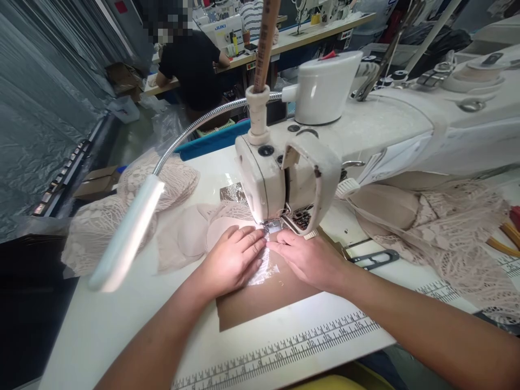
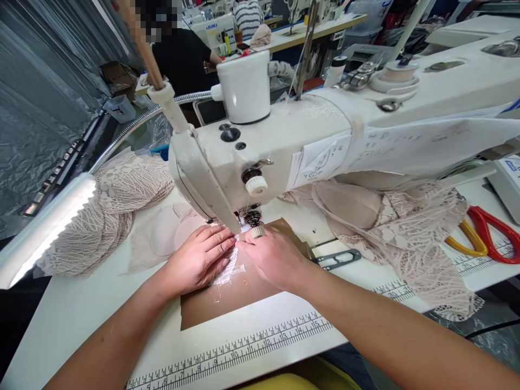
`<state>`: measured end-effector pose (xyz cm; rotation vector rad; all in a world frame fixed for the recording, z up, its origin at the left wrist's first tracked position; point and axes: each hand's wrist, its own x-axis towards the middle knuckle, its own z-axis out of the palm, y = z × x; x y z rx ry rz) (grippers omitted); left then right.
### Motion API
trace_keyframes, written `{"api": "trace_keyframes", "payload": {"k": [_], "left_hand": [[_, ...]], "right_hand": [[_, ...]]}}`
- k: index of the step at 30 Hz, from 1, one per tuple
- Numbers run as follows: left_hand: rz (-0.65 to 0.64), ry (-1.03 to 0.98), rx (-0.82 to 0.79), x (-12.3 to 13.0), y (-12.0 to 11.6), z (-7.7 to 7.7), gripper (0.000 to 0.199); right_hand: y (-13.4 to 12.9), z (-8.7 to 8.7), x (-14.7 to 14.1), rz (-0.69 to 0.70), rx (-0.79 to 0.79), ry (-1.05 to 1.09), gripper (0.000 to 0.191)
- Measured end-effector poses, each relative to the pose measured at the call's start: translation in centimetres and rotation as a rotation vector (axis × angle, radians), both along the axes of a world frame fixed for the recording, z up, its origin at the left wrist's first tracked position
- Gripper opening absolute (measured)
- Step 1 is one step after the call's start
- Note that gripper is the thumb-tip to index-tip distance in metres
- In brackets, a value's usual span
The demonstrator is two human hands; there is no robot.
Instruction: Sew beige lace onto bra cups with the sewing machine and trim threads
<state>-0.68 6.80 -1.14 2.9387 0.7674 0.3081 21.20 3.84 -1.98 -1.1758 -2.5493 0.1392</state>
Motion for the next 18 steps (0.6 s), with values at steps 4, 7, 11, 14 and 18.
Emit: {"api": "trace_keyframes", "payload": {"k": [4,7,11,14,18], "left_hand": [[-0.021,-0.006,0.011,-0.1,0.1,-0.2,0.036],[0.014,0.003,0.011,0.3,-0.1,-0.2,0.036],[0.105,0.018,0.021,1.2,-0.5,0.1,0.034],[0.132,0.031,0.024,1.6,-0.7,0.2,0.035],[0.1,0.025,-0.002,1.1,-0.4,0.3,0.034]], "right_hand": [[-0.2,-0.1,-0.1,-0.022,0.023,-0.011,0.031],[-0.3,0.0,-0.2,-0.041,0.014,-0.019,0.032],[-0.2,0.1,-0.4,-0.084,0.018,-0.053,0.03],[-0.1,0.2,-0.5,-0.126,0.031,-0.078,0.03],[-0.2,0.1,-0.5,-0.151,0.039,-0.089,0.034]]}}
